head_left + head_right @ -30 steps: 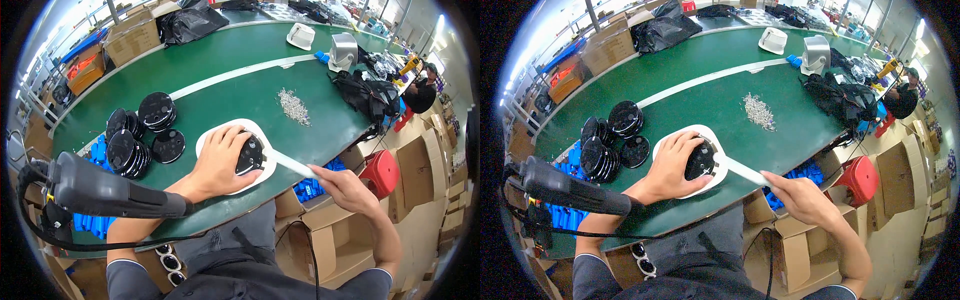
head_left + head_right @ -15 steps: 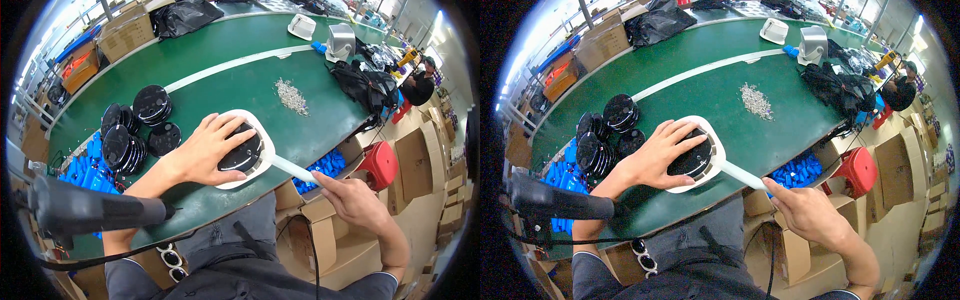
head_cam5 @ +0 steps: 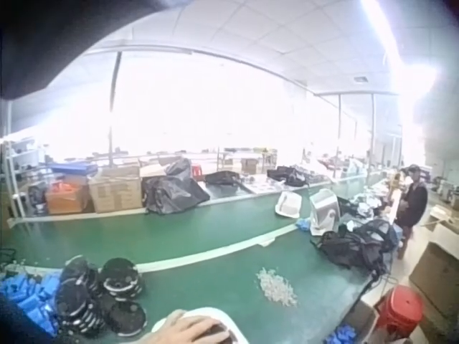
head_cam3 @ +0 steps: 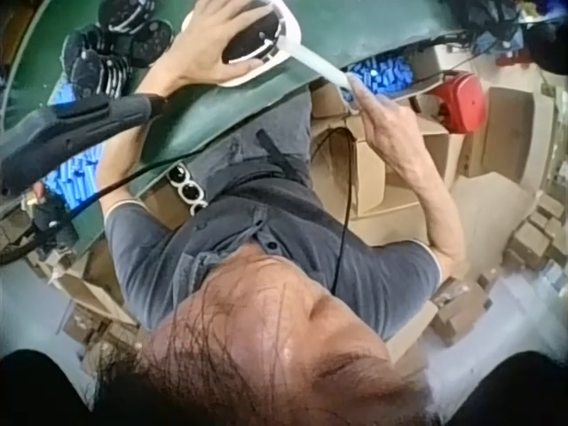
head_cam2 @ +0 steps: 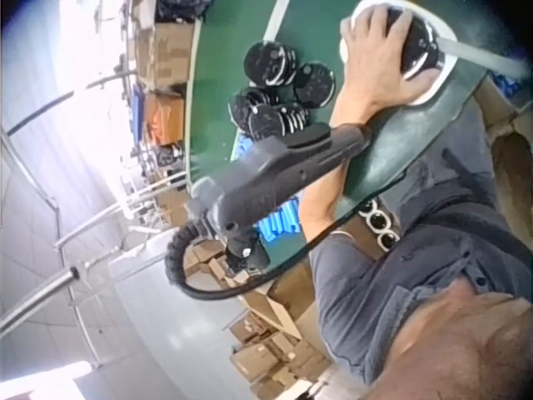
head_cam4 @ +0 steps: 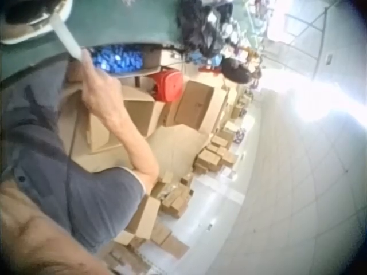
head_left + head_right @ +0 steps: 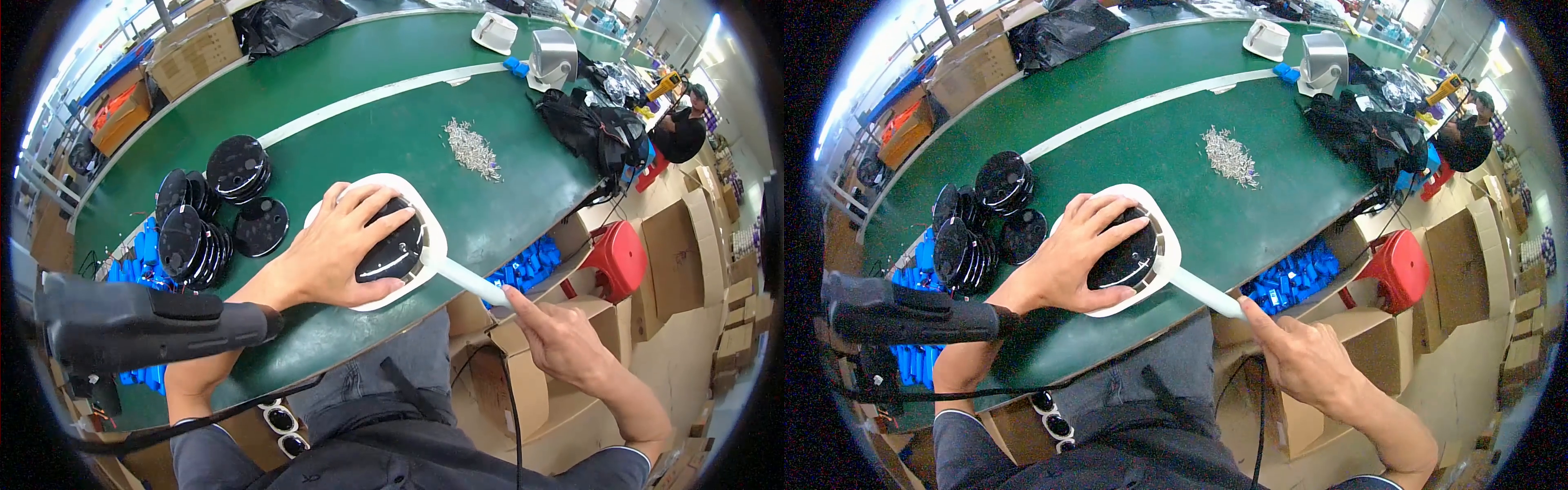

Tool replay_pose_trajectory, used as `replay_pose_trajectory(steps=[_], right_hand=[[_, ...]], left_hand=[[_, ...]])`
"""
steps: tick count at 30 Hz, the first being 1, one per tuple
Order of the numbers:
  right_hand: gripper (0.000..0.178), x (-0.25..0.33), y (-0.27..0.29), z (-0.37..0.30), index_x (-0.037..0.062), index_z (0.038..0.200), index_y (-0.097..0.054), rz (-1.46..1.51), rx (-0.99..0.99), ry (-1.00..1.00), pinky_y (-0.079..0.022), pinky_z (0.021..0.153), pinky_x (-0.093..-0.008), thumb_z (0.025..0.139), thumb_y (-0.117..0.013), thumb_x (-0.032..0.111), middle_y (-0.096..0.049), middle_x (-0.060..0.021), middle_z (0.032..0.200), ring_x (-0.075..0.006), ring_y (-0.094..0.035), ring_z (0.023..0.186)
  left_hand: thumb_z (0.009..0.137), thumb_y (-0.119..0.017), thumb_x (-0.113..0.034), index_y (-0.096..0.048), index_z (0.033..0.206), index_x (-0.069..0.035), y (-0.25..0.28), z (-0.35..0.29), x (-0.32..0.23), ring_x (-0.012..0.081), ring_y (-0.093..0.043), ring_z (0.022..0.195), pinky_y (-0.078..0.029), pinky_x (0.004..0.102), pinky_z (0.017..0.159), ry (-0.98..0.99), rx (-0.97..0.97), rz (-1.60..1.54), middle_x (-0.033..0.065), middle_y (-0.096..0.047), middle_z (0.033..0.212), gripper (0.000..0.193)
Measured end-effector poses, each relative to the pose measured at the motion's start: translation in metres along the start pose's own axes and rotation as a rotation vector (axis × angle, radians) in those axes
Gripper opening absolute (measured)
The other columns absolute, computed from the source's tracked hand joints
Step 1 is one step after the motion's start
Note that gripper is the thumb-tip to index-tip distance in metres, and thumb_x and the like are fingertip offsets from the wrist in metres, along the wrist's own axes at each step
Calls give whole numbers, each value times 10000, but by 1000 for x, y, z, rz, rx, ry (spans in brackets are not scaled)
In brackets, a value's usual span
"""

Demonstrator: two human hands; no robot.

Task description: The person assembles an electronic component by attaching a circuit board to an electronic housing, then secures a plastic casing over the internal components using an electric screwdriver to fasten screws.

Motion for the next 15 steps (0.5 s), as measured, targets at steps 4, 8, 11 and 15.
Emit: replay_pose_trajectory(steps=[4,8,11,15], right_hand=[[573,-9,-9,4,101,1425,-425,60,-6,24,-480,516,-500,878,-592,84,-606,-171,701,-391,-598,580],[576,-15,-23,2,101,1427,-422,133,-68,57,-484,520,-497,876,-587,74,-602,-163,691,-388,-598,579],[562,-14,-17,2,93,1417,-433,106,-72,68,-481,519,-496,877,-590,81,-599,-156,678,-382,-599,576],[551,-14,5,14,86,1410,-436,-4,16,124,-479,516,-492,883,-596,108,-601,-151,673,-376,-601,573]], left_hand=[[686,-766,-353,-523,1300,-54,2,0,-1,376,-423,1260,-318,526,1013,-13,-42,5,196,-471,1325,725],[683,-769,-353,-516,1304,-56,2,1,-2,374,-427,1258,-321,518,1013,-7,-57,-6,192,-474,1320,733],[678,-772,-355,-514,1301,-57,1,0,-2,372,-431,1255,-324,509,1014,-2,-70,-7,187,-475,1321,737],[684,-765,-355,-520,1289,-59,2,-1,0,372,-430,1259,-318,512,1028,18,-50,-1,185,-473,1331,717]])
Point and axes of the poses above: each hand's wrist, its own z-axis towards the middle knuckle, its own y-axis out of the back of the hand, x = y × z, the point moved 4 cm from there along z, towards the middle knuckle
